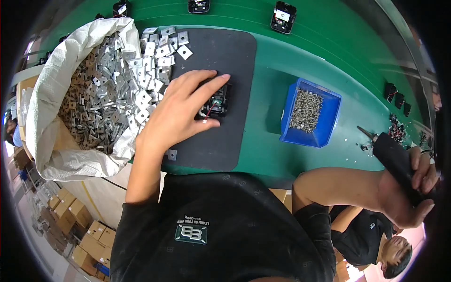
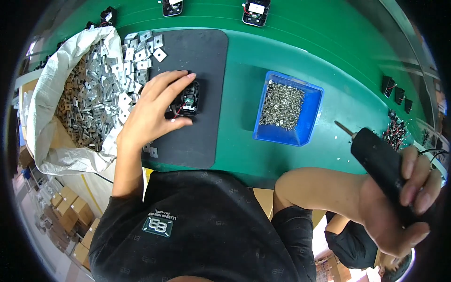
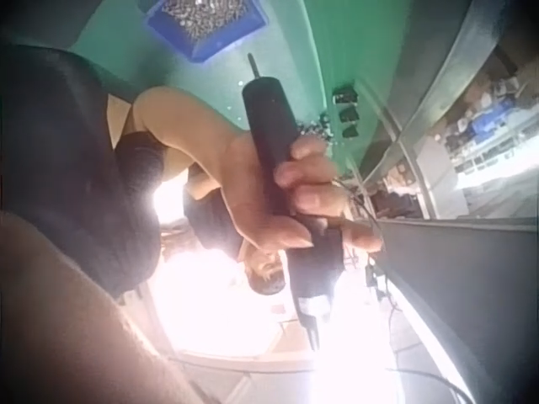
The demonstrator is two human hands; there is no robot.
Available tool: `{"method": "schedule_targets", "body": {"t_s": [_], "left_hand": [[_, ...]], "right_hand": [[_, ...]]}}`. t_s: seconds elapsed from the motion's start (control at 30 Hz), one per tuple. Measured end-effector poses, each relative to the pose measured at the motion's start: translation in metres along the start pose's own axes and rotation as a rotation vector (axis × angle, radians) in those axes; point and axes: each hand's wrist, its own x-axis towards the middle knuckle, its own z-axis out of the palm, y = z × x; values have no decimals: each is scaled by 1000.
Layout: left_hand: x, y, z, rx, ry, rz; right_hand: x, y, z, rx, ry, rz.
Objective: The person assembles small electronic components by securing metal brackets with screws using an electric screwdriver.
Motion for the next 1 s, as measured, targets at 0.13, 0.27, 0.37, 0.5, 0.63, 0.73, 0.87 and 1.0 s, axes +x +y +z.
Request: {"method": "schedule_targets", "body": {"t_s": [0.13, 0.27, 0.37, 0.5, 0.63, 0.73, 0.87, 1.0], "left_hand": [[-12, -3, -5, -40, 8, -13], [-27, -9, -2, -11, 73, -13], [-26, -7, 8, -11, 131, 23], [-27, -7, 20, 12, 133, 15], [-25, -6, 21, -4, 122, 26], [-25, -2, 17, 1, 96, -16], [-30, 3, 15, -57, 23, -57], [-34, 10, 8, -49, 2, -97]], "right_hand": [[-18, 4, 10, 13, -125, 30], [-41, 25, 24, -135, -68, 51], [-65, 62, 43, -301, 105, 20], [-91, 92, 46, -203, 315, 44], [-94, 95, 47, -253, 383, -46], [-89, 95, 51, -226, 416, -79], [-89, 101, 50, -184, 378, -37], [-93, 102, 50, -165, 375, -17]]}}
